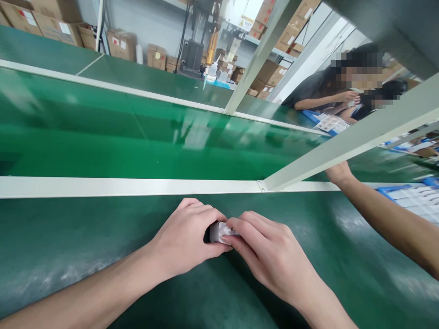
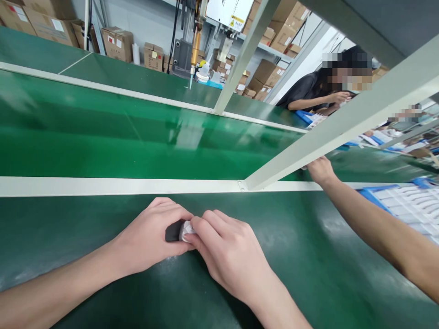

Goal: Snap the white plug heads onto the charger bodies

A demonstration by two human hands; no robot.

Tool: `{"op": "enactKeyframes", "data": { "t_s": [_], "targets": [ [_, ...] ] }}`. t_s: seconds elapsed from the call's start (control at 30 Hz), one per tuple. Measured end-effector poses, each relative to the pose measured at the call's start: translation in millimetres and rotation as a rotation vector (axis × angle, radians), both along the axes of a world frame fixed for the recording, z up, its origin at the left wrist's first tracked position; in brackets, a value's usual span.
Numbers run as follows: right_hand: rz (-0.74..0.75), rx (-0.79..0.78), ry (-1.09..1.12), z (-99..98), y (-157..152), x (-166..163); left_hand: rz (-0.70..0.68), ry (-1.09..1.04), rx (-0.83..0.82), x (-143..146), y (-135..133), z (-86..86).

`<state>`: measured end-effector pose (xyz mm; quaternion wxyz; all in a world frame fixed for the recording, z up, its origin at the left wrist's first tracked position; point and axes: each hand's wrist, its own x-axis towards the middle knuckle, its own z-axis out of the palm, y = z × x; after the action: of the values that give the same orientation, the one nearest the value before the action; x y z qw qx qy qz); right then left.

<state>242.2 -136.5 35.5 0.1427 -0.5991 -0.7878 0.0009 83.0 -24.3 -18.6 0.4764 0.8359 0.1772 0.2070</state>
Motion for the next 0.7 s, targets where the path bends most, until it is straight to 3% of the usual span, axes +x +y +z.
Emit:
{"op": "enactKeyframes", "data": {
  "t_s": [0.7],
  "targets": [
    [-0.016, -0.208, 0.177, -7.8, 2.0, 9.4, 0.015, -0.023, 0.038, 1.1, -0.9, -4.6]
  ]
}}
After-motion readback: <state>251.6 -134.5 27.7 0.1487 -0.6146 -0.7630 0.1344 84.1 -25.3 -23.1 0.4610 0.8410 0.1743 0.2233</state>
